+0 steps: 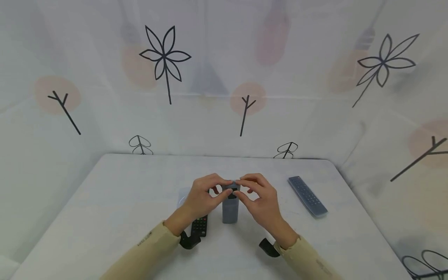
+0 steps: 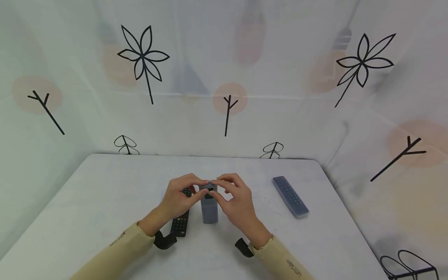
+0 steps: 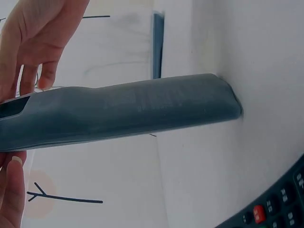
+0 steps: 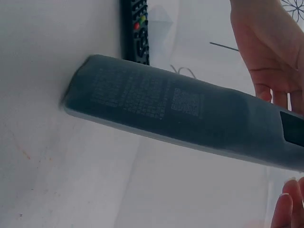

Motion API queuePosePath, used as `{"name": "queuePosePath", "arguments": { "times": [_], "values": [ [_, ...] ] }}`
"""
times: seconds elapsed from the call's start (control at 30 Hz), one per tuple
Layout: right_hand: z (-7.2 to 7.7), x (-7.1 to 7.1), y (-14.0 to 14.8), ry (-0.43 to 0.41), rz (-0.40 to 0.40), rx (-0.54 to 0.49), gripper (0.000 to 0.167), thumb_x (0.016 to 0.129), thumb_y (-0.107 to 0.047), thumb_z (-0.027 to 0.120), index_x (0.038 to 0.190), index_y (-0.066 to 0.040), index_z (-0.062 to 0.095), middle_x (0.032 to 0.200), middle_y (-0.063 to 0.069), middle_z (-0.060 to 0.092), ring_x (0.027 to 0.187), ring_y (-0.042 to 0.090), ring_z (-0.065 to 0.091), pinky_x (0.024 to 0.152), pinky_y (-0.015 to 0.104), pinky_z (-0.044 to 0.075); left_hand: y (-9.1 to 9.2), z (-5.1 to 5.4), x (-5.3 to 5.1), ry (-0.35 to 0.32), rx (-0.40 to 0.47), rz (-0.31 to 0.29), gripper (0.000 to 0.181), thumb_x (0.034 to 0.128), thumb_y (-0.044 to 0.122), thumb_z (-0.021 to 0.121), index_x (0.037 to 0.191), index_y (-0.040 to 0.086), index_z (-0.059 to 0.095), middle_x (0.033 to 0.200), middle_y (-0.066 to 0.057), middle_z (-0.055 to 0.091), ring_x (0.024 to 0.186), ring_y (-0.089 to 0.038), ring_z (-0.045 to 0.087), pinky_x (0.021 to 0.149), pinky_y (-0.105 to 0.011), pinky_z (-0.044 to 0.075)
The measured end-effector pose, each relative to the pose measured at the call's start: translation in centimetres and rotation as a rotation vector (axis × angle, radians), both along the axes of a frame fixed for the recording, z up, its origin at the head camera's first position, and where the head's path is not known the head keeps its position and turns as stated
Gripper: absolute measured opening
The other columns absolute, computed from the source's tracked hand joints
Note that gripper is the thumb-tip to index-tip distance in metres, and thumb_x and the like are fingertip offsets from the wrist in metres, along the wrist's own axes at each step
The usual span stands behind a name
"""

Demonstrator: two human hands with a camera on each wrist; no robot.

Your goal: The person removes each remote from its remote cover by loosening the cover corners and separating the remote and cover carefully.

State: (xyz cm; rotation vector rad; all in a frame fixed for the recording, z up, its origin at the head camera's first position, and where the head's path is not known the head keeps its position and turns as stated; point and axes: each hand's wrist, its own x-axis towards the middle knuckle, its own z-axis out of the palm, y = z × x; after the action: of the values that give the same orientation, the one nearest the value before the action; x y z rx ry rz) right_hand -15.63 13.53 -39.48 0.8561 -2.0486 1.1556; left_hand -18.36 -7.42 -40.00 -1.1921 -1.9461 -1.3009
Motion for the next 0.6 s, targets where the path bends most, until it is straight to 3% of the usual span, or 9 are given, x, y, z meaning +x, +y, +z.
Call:
{"name": "queuePosePath", "arguments": {
  "times": [0.17,0.33,0.5,0.6],
  "values": [
    [0.31,-0.21,-0.11,0.125,-0.006,0.016,0.036,0.071,0.008,0.083,0.105,-0.003,0.076,0.105,0.009,0.066,0.095,0.024,0.065,0.079,0.018,0.051,0.25,0.02,-0.07,0.019,-0.008,-0.015,0.031,0.0798,-0.001,0.081,0.11,0.001,0.073,0.092,-0.007,0.072,0.074,-0.014,0.062,0.06,-0.021,0.053],
    [0.52,-0.4,-0.25,0.223,-0.031,0.03,0.033,0.071,0.016,0.079,0.099,-0.001,0.076,0.101,0.009,0.067,0.09,0.024,0.066,0.076,0.02,0.053,0.33,0.12,0.01,0.012,-0.014,-0.011,0.03,0.082,-0.001,0.079,0.111,0.003,0.073,0.093,-0.004,0.072,0.074,-0.013,0.062,0.061,-0.021,0.052],
    [0.6,-0.37,-0.44,0.23,-0.047,0.043,0.029,0.074,0.017,0.076,0.097,0.0,0.073,0.097,0.011,0.067,0.085,0.025,0.066,0.073,0.019,0.052,0.36,-0.08,-0.04,-0.018,-0.011,-0.012,0.028,0.0844,0.001,0.078,0.111,0.006,0.074,0.094,-0.001,0.072,0.076,-0.01,0.061,0.062,-0.021,0.053],
    [0.69,-0.37,-0.37,0.171,-0.055,0.021,0.025,0.078,0.014,0.076,0.096,-0.002,0.071,0.095,0.009,0.069,0.083,0.022,0.068,0.073,0.019,0.053,0.35,-0.19,-0.11,-0.031,-0.012,-0.017,0.027,0.0853,0.002,0.077,0.112,0.007,0.074,0.095,-0.001,0.072,0.077,-0.009,0.061,0.062,-0.02,0.053]
  ]
}}
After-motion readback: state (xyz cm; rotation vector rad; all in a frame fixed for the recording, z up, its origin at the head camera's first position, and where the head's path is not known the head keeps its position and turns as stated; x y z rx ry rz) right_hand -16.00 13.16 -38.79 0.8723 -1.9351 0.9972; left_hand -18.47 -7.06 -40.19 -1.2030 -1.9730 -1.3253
